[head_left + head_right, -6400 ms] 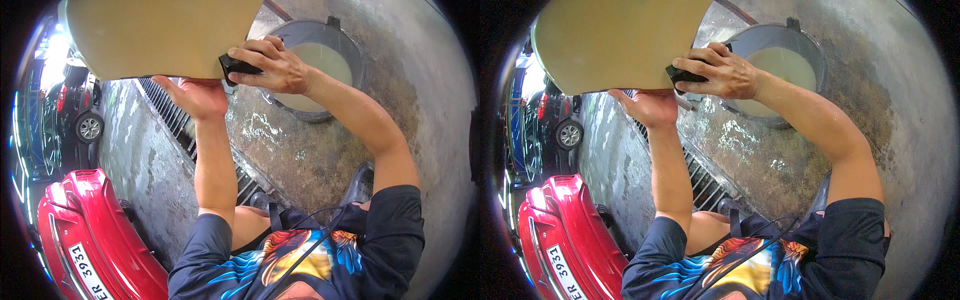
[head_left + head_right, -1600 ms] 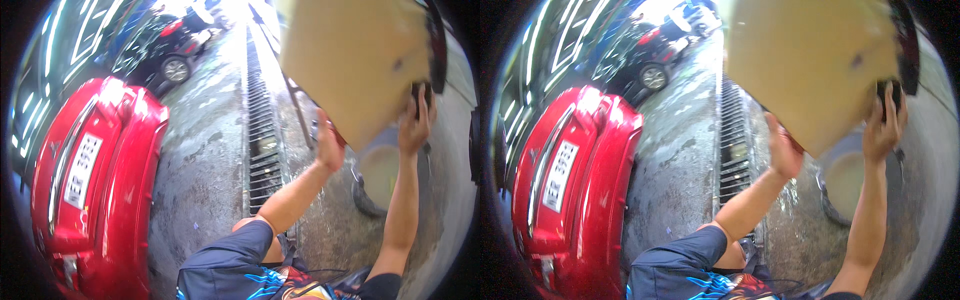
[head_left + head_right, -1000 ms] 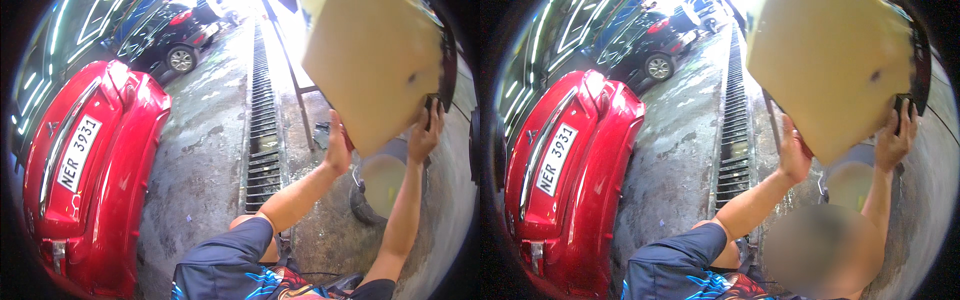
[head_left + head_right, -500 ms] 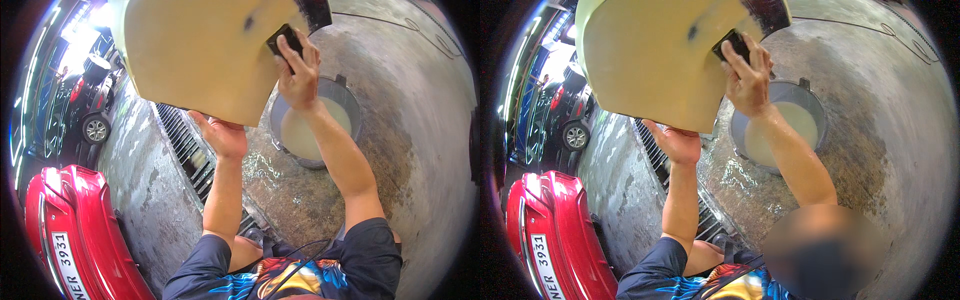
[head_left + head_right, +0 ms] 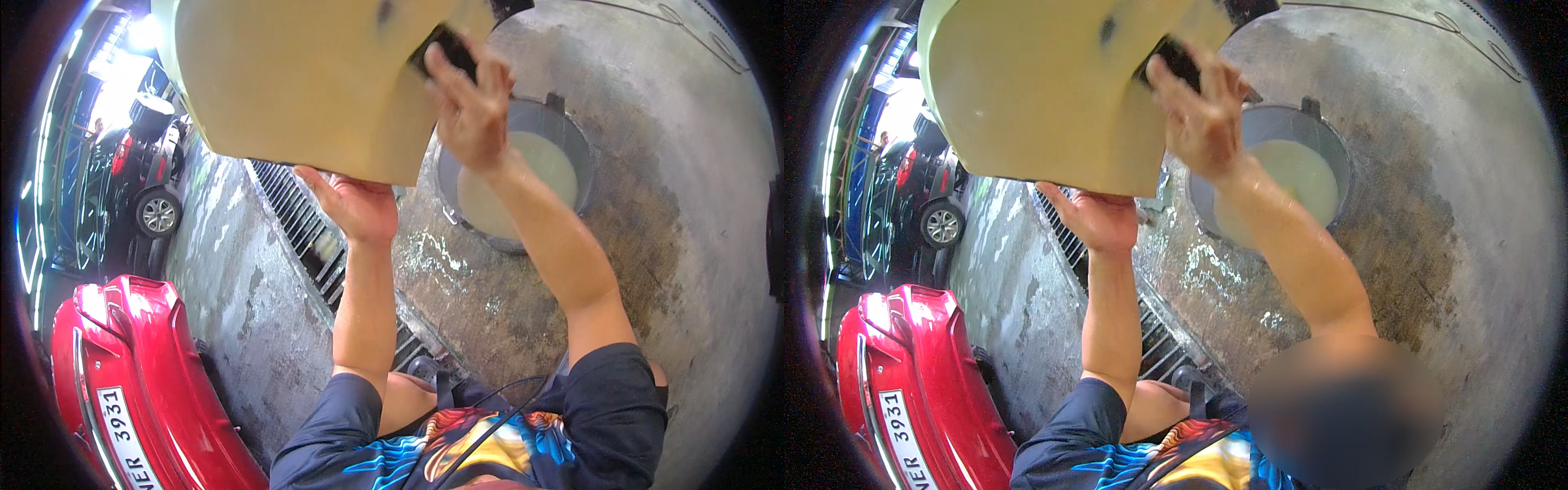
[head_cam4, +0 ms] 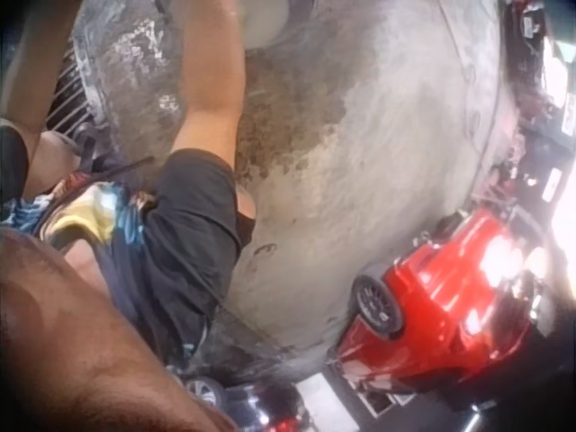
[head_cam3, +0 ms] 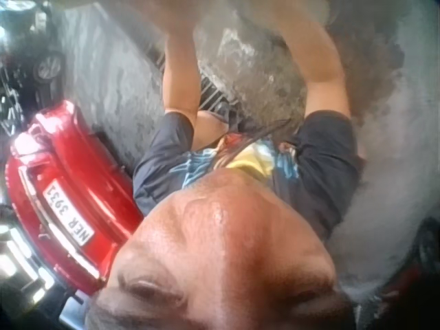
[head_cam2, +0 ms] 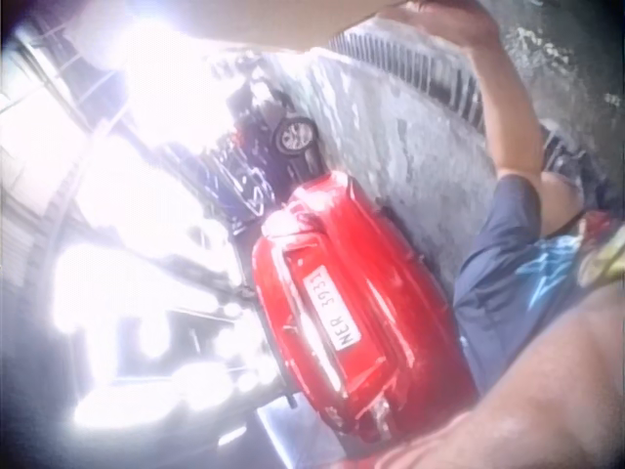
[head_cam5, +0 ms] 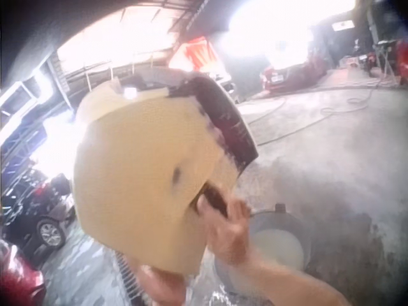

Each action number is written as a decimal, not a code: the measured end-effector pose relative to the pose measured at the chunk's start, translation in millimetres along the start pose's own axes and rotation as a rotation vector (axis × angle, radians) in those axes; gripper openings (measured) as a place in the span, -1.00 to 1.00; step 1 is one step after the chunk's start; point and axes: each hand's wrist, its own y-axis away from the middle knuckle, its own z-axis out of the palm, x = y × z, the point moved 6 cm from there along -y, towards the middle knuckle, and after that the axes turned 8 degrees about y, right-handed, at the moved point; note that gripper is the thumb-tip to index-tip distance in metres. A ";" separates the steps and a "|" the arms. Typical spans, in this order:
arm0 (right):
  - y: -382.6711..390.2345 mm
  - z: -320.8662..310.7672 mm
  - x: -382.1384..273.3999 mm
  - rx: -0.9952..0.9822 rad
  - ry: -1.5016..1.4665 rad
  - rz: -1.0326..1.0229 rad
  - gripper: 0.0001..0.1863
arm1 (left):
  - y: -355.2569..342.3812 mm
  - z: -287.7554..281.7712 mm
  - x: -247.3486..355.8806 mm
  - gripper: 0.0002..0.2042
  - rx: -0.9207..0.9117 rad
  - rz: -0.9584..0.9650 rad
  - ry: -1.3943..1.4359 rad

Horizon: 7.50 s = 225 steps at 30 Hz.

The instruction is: The person sands a beige car part with a black sanding block, repeatedly dipping the block into a bucket of water and wiping the surface with a cloth. The person holds the part with one hand and sands with the other, occasionally pausing to wipe the surface.

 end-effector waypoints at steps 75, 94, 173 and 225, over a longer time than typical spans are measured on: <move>26.7 -9.1 4.3 -0.135 -0.030 -0.243 -0.54 | -7.8 -4.0 1.2 -0.21 -0.022 0.047 0.006; 46.2 -20.4 -40.4 -0.272 -0.173 -0.430 -0.47 | 0.9 16.2 0.9 -0.19 -0.032 0.089 -0.037; 53.2 -10.6 17.8 -0.135 -0.019 -0.122 -0.58 | -10.2 8.9 -44.2 -0.21 -0.129 0.192 -0.259; 19.4 -11.4 37.2 -0.028 -0.066 -0.079 -0.56 | -13.3 0.2 -38.9 -0.19 -0.145 0.172 -0.262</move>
